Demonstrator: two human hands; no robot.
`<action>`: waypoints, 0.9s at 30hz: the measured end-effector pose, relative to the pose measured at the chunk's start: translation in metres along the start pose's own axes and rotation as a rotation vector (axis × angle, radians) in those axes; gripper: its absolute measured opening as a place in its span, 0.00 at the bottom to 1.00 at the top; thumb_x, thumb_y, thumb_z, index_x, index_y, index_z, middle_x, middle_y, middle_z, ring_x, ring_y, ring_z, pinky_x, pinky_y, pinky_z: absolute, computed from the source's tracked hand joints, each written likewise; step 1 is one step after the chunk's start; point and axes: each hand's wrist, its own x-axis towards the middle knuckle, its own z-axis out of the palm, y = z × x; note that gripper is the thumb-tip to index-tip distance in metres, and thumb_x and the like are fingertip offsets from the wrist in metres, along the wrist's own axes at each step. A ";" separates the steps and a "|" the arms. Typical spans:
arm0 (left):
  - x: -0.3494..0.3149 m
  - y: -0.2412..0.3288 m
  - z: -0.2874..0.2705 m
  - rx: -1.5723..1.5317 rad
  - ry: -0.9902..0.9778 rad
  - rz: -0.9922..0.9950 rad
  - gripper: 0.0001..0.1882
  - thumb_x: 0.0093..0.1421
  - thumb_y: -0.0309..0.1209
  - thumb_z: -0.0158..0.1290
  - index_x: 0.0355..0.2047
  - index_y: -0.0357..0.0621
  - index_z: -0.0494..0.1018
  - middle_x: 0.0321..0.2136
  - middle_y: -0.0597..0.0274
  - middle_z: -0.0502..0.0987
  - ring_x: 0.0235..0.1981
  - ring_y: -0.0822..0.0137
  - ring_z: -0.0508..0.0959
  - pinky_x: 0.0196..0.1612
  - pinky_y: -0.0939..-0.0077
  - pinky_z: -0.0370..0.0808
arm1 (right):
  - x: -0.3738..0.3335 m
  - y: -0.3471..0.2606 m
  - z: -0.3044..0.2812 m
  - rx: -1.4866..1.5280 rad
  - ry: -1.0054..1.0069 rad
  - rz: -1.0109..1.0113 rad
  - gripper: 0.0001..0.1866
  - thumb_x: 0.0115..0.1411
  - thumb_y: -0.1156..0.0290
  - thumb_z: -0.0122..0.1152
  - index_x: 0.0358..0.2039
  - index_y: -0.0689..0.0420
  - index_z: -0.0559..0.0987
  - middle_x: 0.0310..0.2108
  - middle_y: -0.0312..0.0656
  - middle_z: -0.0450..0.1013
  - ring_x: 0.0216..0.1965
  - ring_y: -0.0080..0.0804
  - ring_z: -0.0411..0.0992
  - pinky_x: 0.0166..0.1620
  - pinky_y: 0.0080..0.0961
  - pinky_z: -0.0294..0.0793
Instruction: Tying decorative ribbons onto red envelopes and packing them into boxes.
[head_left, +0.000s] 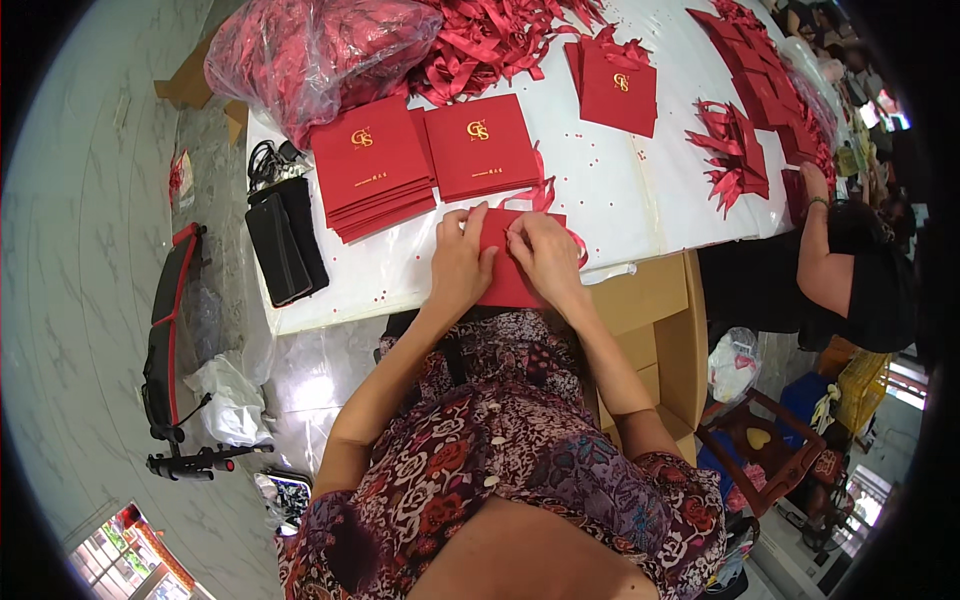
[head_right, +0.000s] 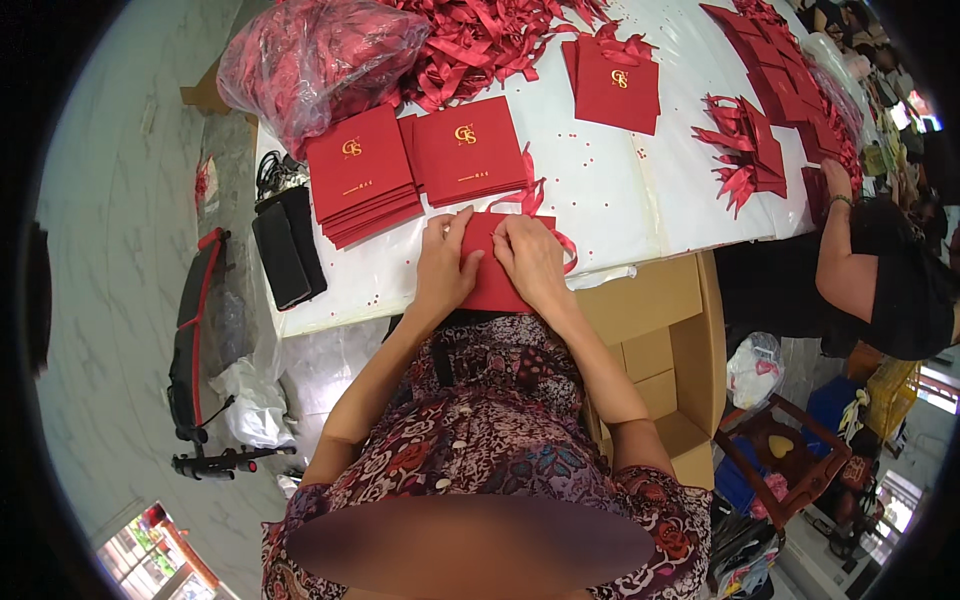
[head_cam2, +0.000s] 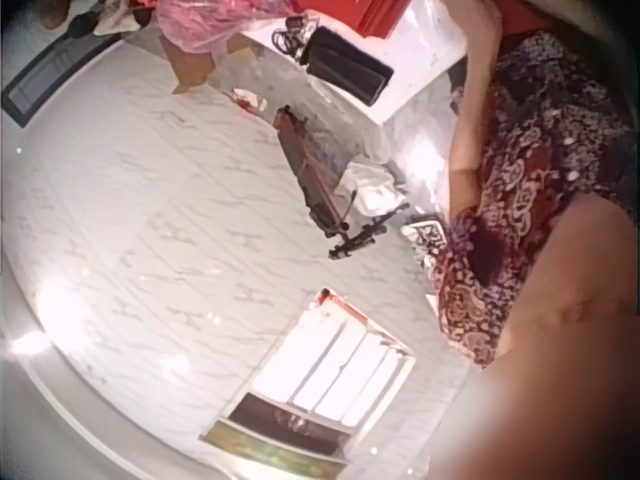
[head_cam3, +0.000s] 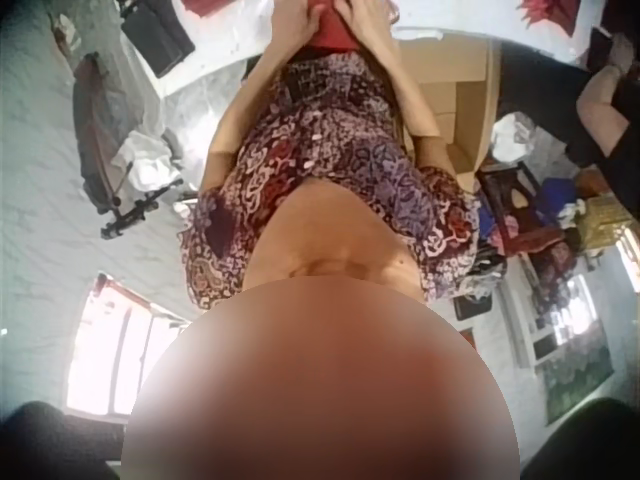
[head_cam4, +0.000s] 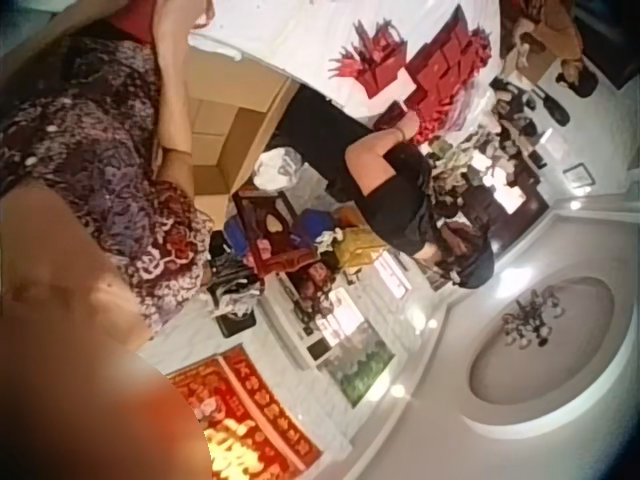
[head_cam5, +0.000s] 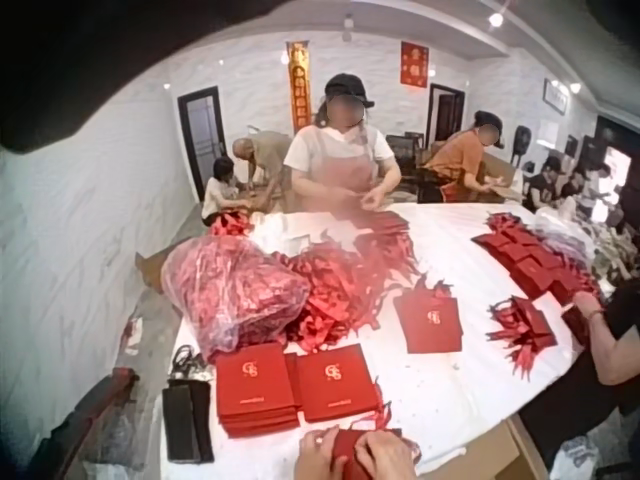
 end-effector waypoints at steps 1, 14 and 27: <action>0.004 0.003 -0.004 -0.051 -0.097 -0.070 0.35 0.52 0.24 0.62 0.61 0.42 0.65 0.52 0.47 0.66 0.48 0.46 0.72 0.48 0.58 0.75 | 0.001 0.001 -0.001 0.007 0.007 0.007 0.06 0.57 0.72 0.63 0.30 0.60 0.75 0.27 0.46 0.74 0.32 0.46 0.74 0.35 0.41 0.72; 0.015 -0.003 0.002 -0.055 -0.089 0.033 0.14 0.55 0.21 0.57 0.42 0.44 0.73 0.42 0.55 0.72 0.37 0.51 0.78 0.37 0.60 0.76 | 0.011 -0.005 0.001 0.233 -0.041 0.250 0.09 0.52 0.76 0.68 0.29 0.60 0.74 0.22 0.44 0.75 0.25 0.40 0.76 0.29 0.33 0.73; 0.020 -0.005 0.001 -0.143 -0.101 0.116 0.10 0.54 0.19 0.54 0.37 0.42 0.69 0.33 0.53 0.76 0.38 0.49 0.77 0.40 0.58 0.74 | 0.013 -0.005 -0.001 0.270 -0.077 0.338 0.10 0.51 0.75 0.68 0.26 0.60 0.73 0.19 0.41 0.72 0.22 0.32 0.73 0.28 0.29 0.72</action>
